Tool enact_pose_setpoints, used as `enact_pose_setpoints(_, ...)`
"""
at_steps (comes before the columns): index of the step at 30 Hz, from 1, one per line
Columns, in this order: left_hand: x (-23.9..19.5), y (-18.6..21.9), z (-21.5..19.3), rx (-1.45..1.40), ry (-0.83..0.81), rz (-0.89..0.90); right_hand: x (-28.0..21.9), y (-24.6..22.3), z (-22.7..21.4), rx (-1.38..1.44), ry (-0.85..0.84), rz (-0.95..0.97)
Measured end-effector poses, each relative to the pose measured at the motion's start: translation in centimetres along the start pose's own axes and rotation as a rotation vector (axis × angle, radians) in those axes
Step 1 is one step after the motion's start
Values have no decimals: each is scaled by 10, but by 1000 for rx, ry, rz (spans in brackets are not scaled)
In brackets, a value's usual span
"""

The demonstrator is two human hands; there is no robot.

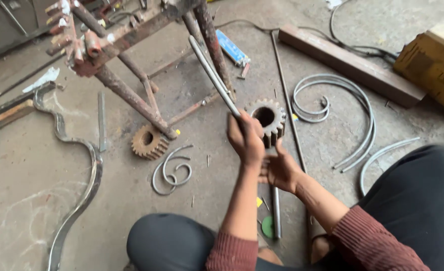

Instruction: The person shapes a metal rod into a scroll using a gear as a jig and a hammer.

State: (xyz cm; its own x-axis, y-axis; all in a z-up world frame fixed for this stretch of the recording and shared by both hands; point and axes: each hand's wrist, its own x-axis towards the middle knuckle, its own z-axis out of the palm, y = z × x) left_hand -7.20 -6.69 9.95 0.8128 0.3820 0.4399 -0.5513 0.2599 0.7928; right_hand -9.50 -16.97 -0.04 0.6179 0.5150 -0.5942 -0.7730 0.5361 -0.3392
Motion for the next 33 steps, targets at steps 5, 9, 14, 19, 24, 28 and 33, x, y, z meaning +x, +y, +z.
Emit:
enact_pose_setpoints(5,-18,32,16,186,-450,366,-20,-71,24,-57,-247,-360)
enact_pose_setpoints(9,3,39,0,-93,-146,75,-17,-121,-12,-195,-38,-646)
enact_pose_setpoints(14,50,-9,-95,-47,55,-903,-31,-131,-53,-263,282,-793)
enact_pose_setpoints(19,33,-86,-141,-105,-55,-1106,26,-135,-139,-126,338,-703)
enact_pose_setpoints(24,12,-149,-176,-233,-3,-1140,104,-137,-241,218,279,-613)
enact_pose_setpoints(28,0,-176,-163,-385,157,-1121,99,-142,-223,317,337,-555)
enact_pose_setpoints(33,-1,-163,-138,-420,212,-1136,55,-139,-169,325,424,-583)
